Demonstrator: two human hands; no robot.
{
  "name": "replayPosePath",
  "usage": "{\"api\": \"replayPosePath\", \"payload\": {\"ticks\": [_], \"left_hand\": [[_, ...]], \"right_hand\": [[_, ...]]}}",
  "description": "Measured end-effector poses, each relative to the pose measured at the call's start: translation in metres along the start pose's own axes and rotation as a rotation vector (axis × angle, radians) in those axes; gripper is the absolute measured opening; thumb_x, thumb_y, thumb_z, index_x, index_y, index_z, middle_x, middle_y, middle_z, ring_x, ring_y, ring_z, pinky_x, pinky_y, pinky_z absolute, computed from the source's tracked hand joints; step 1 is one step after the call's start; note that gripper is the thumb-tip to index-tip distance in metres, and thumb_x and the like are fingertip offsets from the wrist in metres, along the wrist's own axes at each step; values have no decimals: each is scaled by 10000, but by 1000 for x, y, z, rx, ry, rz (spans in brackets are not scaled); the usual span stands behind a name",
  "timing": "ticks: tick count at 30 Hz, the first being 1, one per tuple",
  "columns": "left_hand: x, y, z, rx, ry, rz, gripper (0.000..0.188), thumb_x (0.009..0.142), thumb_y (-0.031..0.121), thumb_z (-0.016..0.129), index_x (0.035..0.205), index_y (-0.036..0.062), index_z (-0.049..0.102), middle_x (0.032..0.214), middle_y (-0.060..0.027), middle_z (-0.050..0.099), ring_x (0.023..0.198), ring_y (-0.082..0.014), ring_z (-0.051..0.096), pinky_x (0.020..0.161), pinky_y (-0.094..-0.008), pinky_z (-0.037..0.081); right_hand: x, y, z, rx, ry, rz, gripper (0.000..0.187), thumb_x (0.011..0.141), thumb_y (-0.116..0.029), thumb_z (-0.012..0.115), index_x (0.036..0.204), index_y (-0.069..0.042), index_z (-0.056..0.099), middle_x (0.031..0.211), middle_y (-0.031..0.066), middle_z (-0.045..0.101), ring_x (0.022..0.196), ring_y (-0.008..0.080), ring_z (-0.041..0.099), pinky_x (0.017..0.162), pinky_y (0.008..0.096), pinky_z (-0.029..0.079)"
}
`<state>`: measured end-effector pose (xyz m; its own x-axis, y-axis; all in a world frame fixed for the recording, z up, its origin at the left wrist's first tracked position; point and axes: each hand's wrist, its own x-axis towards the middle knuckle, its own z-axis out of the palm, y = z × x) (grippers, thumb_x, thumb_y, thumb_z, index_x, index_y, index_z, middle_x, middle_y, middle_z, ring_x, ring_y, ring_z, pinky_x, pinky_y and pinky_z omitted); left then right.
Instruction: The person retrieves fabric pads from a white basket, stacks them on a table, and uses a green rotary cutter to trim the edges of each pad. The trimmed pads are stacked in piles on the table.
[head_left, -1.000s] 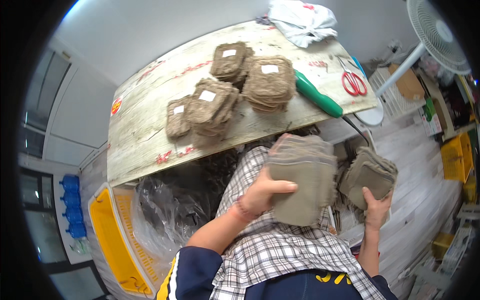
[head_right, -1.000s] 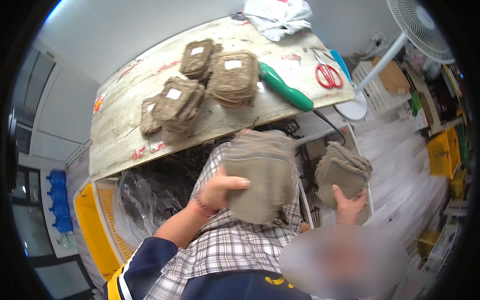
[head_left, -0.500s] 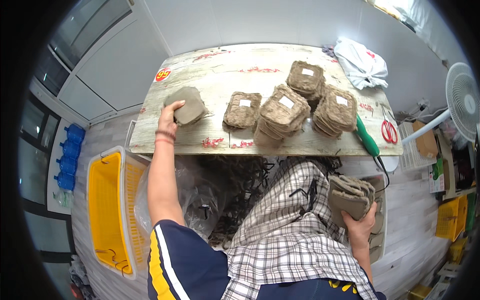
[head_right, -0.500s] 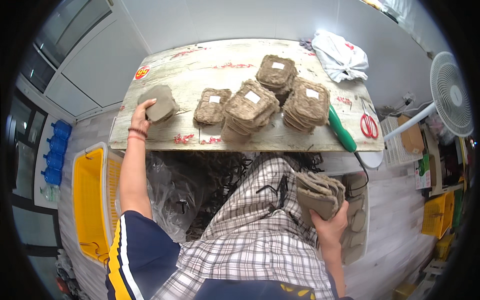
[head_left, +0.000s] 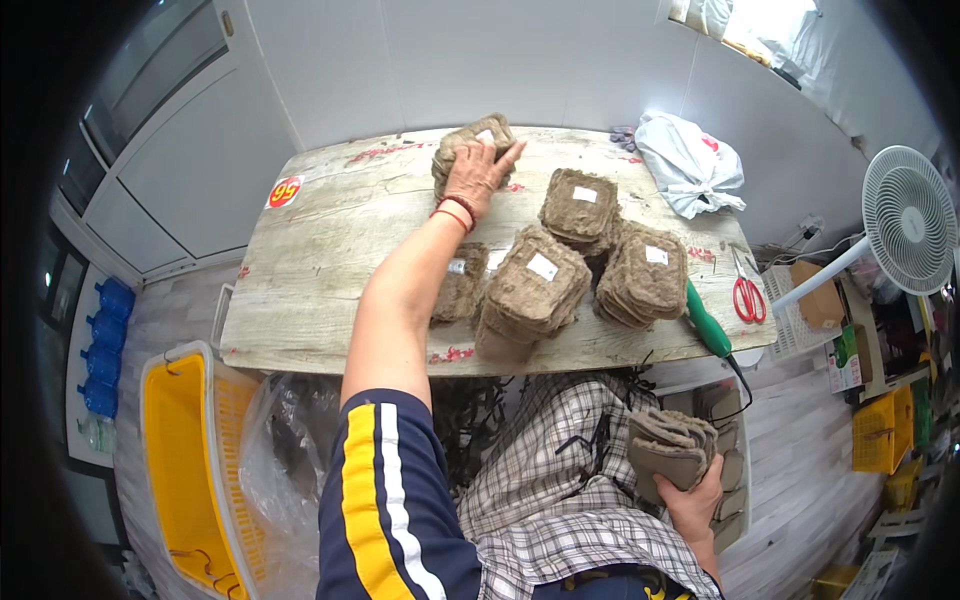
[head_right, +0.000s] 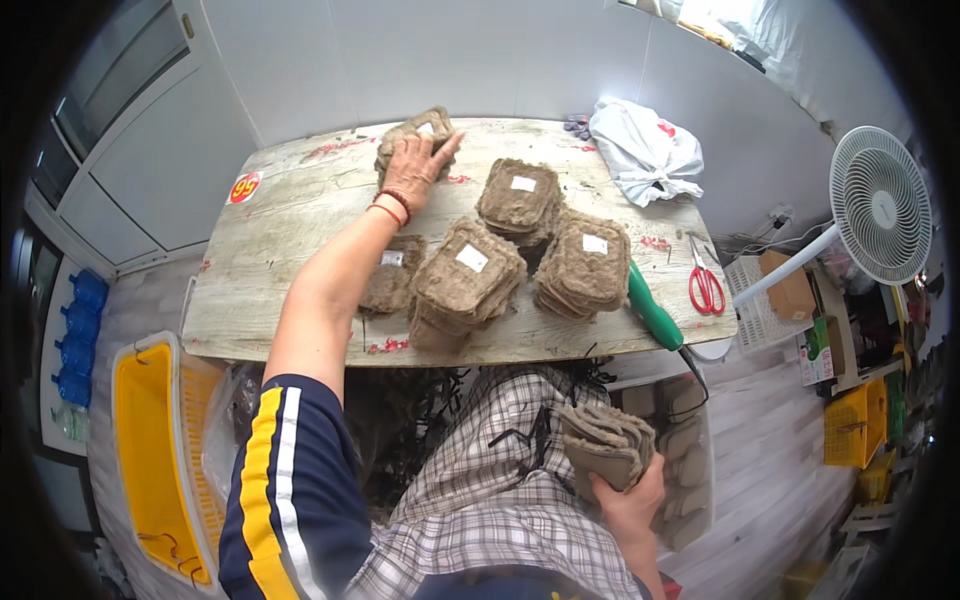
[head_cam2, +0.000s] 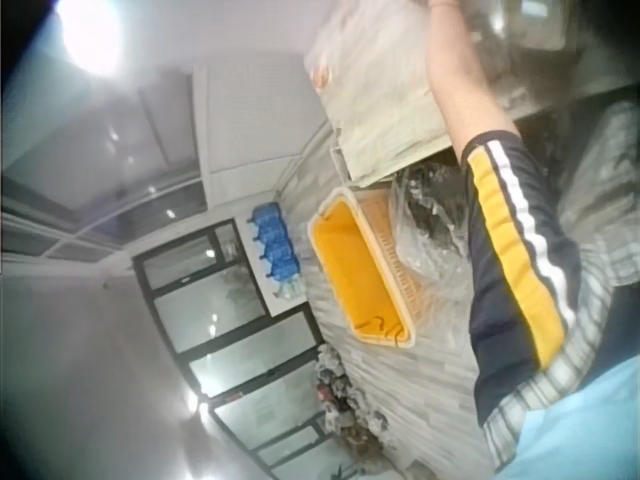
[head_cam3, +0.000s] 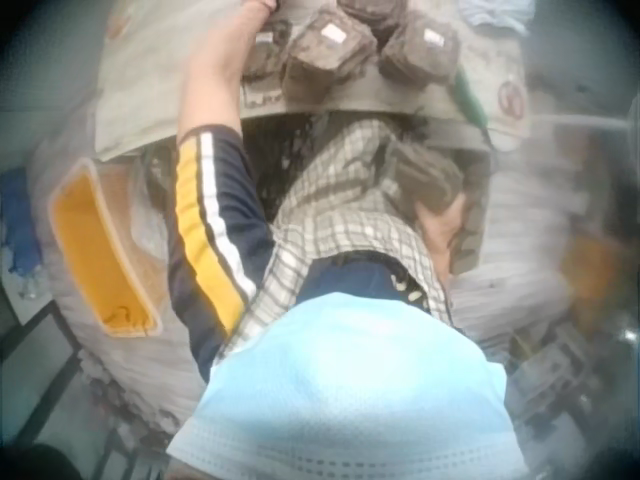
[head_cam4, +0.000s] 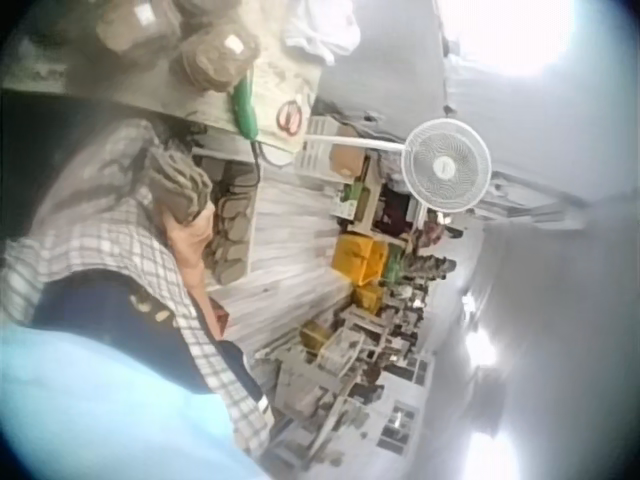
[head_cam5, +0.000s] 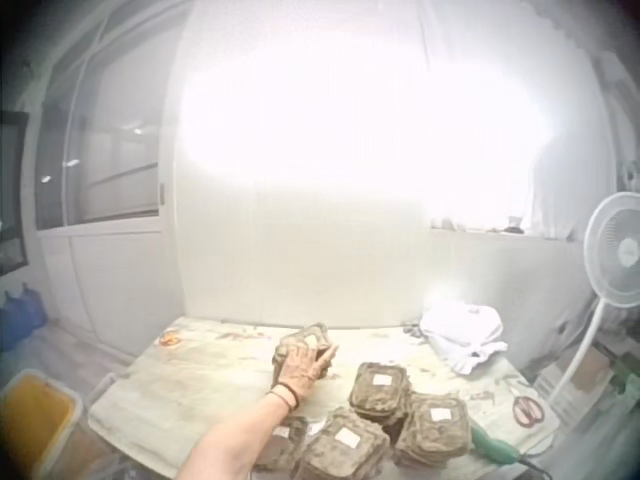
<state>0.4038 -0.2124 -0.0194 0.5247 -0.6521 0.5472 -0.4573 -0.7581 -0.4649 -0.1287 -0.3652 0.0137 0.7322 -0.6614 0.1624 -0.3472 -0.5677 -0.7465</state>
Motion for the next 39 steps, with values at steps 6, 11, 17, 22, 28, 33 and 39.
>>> {"api": "replayPosePath", "payload": {"ticks": [6, 11, 17, 22, 28, 33, 39], "left_hand": [[0, 20, -15, -246, -241, 109, 979, 754, 163, 686, 1534, 297, 109, 1295, -236, 441, 1164, -366, 465, 982, -461, 349], [13, -9, -50, -918, -361, 22, 865, 720, 192, 761, 1463, 150, 320, 1302, -203, 496, 1122, -313, 541, 969, -386, 442], [12, -34, -12, -1129, -459, -358, 353, 816, 171, 632, 1157, 87, 657, 1191, -122, 618, 1103, -259, 584, 971, -347, 445], [7, -22, -6, -1058, -318, -330, 246, 800, 192, 615, 1000, 110, 733, 1128, -111, 637, 1083, -287, 589, 964, -359, 445], [-27, -39, -60, -1402, 53, -519, 171, 874, 124, 636, 1003, 41, 712, 954, -58, 708, 808, -91, 611, 713, -237, 489], [-156, 61, -263, -1993, -189, -709, 119, 899, 96, 594, 923, 11, 673, 872, -82, 650, 798, -125, 611, 709, -240, 498], [-231, 151, -306, -2645, -208, -932, 776, 778, 67, 713, 1437, 31, 306, 1413, -90, 429, 1284, -226, 424, 1082, -373, 337]], "right_hand": [[3, 15, 6, -89, -19, -92, 636, 585, -122, 829, 1125, -19, 509, 985, 175, 662, 908, 346, 652, 790, 403, 503], [8, 17, 15, -41, -61, -101, 641, 584, -145, 840, 1132, -21, 530, 999, 167, 641, 928, 358, 625, 796, 412, 491], [20, 6, 24, -39, -65, -232, 632, 581, -155, 846, 1123, -29, 546, 991, 152, 632, 912, 375, 607, 777, 428, 489], [25, 2, 17, -77, -50, -273, 637, 587, -166, 838, 1133, -34, 538, 995, 160, 629, 919, 391, 600, 781, 438, 487], [44, -11, 23, -92, 28, -393, 660, 619, -230, 842, 1171, -41, 534, 1030, 144, 628, 921, 369, 606, 779, 433, 494], [58, -29, 30, -234, 162, -586, 618, 632, -196, 809, 1133, 27, 525, 974, 146, 620, 846, 321, 630, 720, 390, 490], [42, -76, 65, -226, 46, -869, 538, 674, -164, 658, 1145, 57, 523, 1129, 232, 588, 916, 317, 615, 782, 396, 445]]}}
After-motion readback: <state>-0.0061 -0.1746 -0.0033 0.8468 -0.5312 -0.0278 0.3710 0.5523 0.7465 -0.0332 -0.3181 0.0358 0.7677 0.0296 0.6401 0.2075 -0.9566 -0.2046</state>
